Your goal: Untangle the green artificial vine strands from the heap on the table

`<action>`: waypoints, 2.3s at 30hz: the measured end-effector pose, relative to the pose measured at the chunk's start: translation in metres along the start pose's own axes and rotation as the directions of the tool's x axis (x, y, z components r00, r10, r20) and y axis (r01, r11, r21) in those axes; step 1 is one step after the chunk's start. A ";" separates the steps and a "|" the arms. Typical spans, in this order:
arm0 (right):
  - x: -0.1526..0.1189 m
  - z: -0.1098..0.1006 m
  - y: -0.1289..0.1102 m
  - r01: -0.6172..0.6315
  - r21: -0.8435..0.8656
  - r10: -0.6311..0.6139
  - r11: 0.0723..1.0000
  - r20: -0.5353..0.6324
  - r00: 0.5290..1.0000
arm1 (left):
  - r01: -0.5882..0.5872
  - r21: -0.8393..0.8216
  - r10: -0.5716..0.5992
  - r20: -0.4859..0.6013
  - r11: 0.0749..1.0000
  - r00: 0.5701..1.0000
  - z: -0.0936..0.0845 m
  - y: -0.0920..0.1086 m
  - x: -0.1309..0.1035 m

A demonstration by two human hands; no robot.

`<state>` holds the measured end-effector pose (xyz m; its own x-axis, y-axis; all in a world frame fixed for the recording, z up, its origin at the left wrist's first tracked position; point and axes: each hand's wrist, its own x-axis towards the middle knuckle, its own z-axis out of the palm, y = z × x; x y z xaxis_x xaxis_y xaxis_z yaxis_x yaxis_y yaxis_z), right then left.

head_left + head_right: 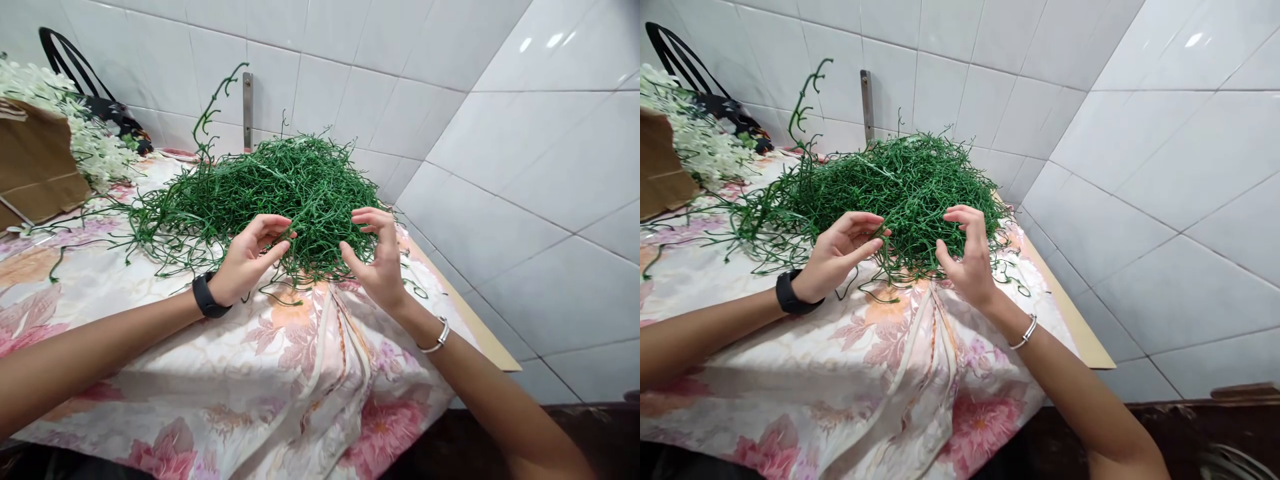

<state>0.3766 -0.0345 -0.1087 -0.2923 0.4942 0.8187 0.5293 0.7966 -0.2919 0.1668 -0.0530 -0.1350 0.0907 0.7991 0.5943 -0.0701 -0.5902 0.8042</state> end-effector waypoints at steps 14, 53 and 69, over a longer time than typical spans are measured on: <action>-0.005 0.003 -0.010 0.059 0.054 -0.070 0.997 0.239 0.969 | -0.085 0.056 0.089 -0.066 0.995 0.994 -0.001 0.002 0.000; -0.003 0.026 -0.026 0.120 0.253 -0.164 0.960 0.161 0.973 | -0.222 0.276 0.189 0.143 0.935 0.972 -0.002 0.016 -0.010; -0.008 0.021 -0.032 0.249 0.214 -0.269 0.945 0.071 0.961 | -0.275 0.372 0.227 0.167 0.886 0.959 -0.001 0.016 -0.016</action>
<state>0.3457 -0.0567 -0.1164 -0.4796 0.2851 0.8299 0.2569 0.9499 -0.1779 0.1632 -0.0746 -0.1316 0.2373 0.6131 0.7535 0.2825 -0.7857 0.5504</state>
